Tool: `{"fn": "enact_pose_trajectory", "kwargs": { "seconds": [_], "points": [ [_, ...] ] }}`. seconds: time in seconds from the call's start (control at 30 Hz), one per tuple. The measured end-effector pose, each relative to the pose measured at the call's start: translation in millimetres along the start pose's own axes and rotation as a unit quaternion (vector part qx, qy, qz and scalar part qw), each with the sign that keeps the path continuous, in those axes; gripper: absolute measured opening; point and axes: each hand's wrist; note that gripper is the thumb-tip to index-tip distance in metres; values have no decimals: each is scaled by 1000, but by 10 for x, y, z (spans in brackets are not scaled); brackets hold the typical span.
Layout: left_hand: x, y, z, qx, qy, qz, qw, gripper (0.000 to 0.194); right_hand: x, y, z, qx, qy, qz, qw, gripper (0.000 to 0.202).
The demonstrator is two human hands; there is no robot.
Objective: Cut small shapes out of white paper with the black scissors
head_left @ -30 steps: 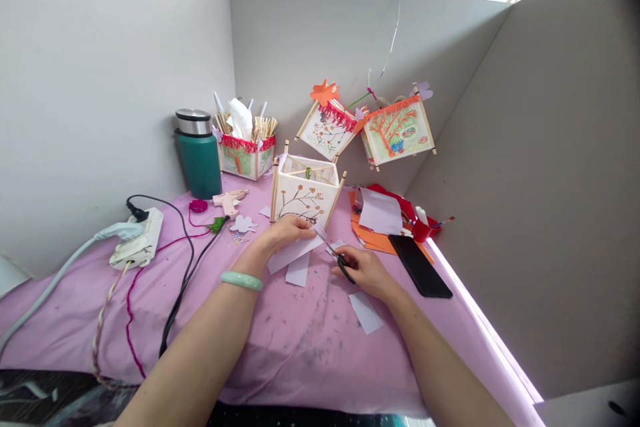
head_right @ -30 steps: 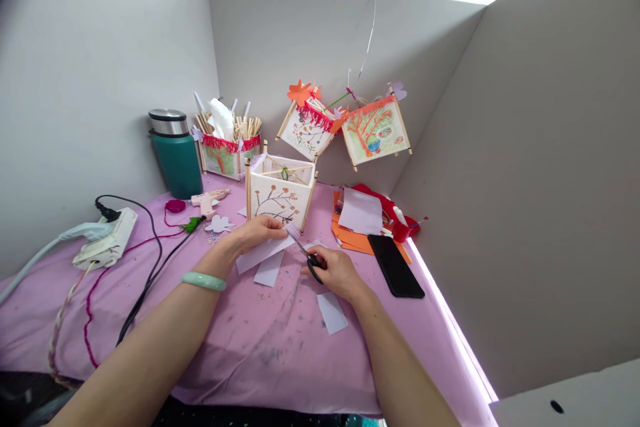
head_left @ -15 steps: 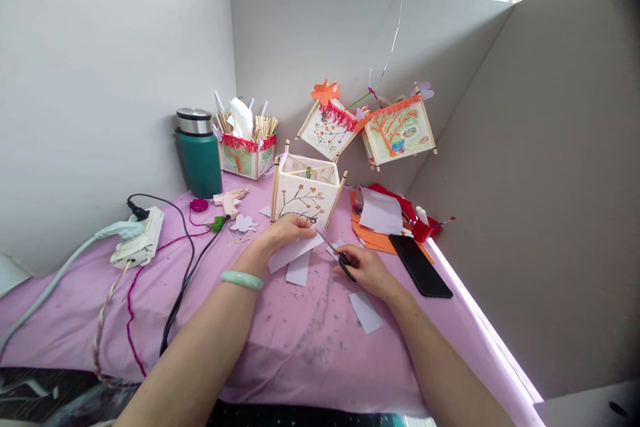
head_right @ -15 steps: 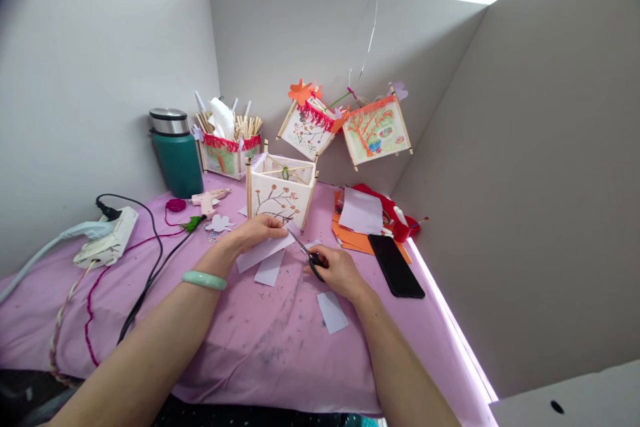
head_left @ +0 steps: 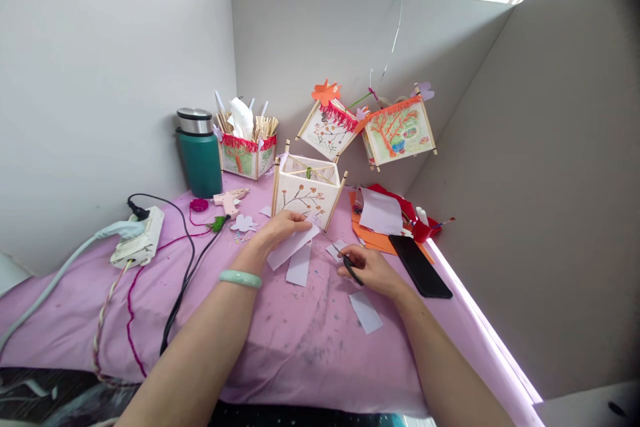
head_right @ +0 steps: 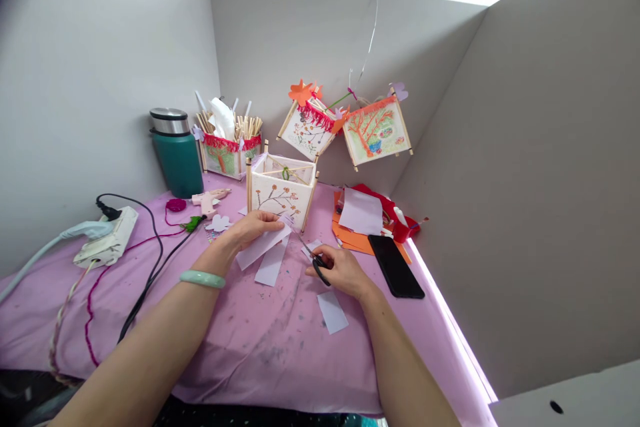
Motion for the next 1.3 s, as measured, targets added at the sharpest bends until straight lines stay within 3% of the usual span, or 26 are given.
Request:
{"fn": "enact_pose_trajectory", "kwargs": {
  "seconds": [0.73,1.3],
  "points": [
    [-34,117,-7,77,17,39,996,40,6,42,101,-7,-25,-16,1000,31],
    [-27,82,-14,38,3,26,999,36,-1,41,95,-4,-11,-14,1000,31]
  ]
}}
Point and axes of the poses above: each hand's wrist, its own x-axis towards the middle knuckle, its own y-axis out of the palm, z = x × y, and after that the axes turned 3 degrees about -y, right-handed
